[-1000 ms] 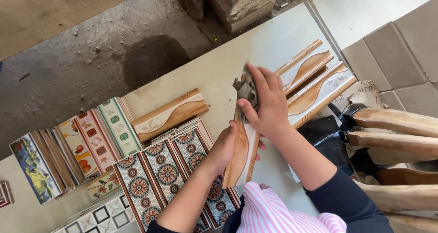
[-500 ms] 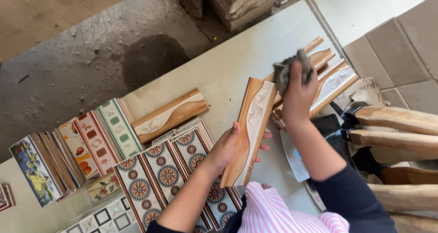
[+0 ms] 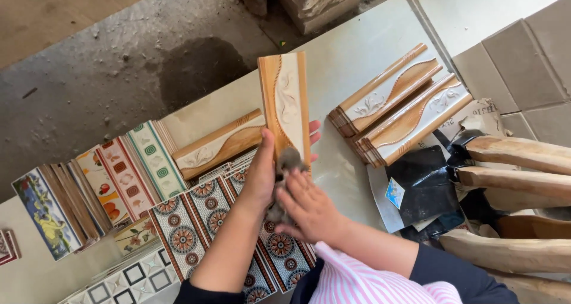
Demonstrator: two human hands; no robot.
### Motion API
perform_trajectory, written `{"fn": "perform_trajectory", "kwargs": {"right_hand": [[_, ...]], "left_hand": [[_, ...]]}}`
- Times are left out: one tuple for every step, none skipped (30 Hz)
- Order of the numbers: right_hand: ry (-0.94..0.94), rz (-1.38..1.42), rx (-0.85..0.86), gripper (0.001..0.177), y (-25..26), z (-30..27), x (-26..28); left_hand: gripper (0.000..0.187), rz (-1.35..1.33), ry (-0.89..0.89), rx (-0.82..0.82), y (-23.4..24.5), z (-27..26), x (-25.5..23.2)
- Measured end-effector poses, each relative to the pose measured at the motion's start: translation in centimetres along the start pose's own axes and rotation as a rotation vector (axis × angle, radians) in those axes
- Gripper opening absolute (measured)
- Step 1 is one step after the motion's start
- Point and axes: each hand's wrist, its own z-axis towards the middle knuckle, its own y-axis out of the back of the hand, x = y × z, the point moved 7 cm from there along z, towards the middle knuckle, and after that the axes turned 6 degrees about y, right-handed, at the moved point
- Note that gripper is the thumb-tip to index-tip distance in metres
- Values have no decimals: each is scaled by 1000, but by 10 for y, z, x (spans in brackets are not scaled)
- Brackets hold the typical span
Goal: The person scrubs several rectangular ceramic tiles with a cloth, focusing on the edges and surfaces. They handle the tiles one at a time, wiping them thoroughly before placing them back on the table among other stacks of tiles.
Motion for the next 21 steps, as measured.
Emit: {"fn": "perform_trajectory", "kwargs": {"right_hand": [[-47, -16, -84, 92, 8, 6, -8], [-95, -42, -173, 111, 16, 13, -18], [-96, -47, -176, 111, 28, 23, -21], [-117, -83, -165, 117, 40, 33, -26], [-139, -118, -155, 122, 51, 44, -30], [-133, -120, -157, 122, 55, 47, -36], [-153, -126, -165, 122, 58, 50, -45], [-182, -127, -171, 121, 61, 51, -50], [-184, -125, -171, 121, 69, 59, -59], [-211, -107, -202, 117, 78, 65, -68], [-238, -89, -234, 112, 87, 71, -77], [-239, -91, -237, 112, 92, 76, -81], [-264, -64, -277, 102, 100, 80, -87], [-286, -36, -317, 91, 107, 85, -92], [-284, -37, -321, 91, 110, 84, -97], [-294, -34, -337, 86, 111, 83, -100], [-304, -31, -354, 81, 113, 81, -103], [-303, -29, -355, 81, 114, 79, -109], [-299, -12, -391, 75, 117, 75, -114], [-298, 2, -426, 69, 122, 70, -120], [-300, 1, -426, 69, 123, 66, -127]], "left_hand": [[89, -120, 2, -79, 1, 0, 2], [85, -235, 1, -149, 0, 3, 3], [85, -232, 1, -144, -11, -3, -1], [79, -227, -3, -185, -19, -10, -3], [74, -222, -7, -226, -26, -17, -6], [74, -221, -14, -224, -25, -17, -4], [75, -167, -21, -157, -28, -16, -3], [77, -112, -19, -93, -31, -17, 1], [77, -111, -17, -95, -6, -1, 35], [82, -20, 29, -111, 20, 13, 73], [99, 71, 74, -125, 46, 26, 111], [99, 75, 73, -123, 39, 24, 102], [86, 95, 26, -110, 30, 22, 90], [82, 114, -23, -100, 22, 19, 77], [82, 117, -27, -98, 27, 24, 82], [80, 156, -39, -79, 30, 26, 88], [79, 196, -50, -58, 34, 27, 95], [79, 196, -51, -61, 21, 17, 81], [78, 206, -31, -31, 6, 7, 69], [77, 215, -9, 3, -10, -3, 57], [77, 215, -7, 5, -10, -1, 65]]}}
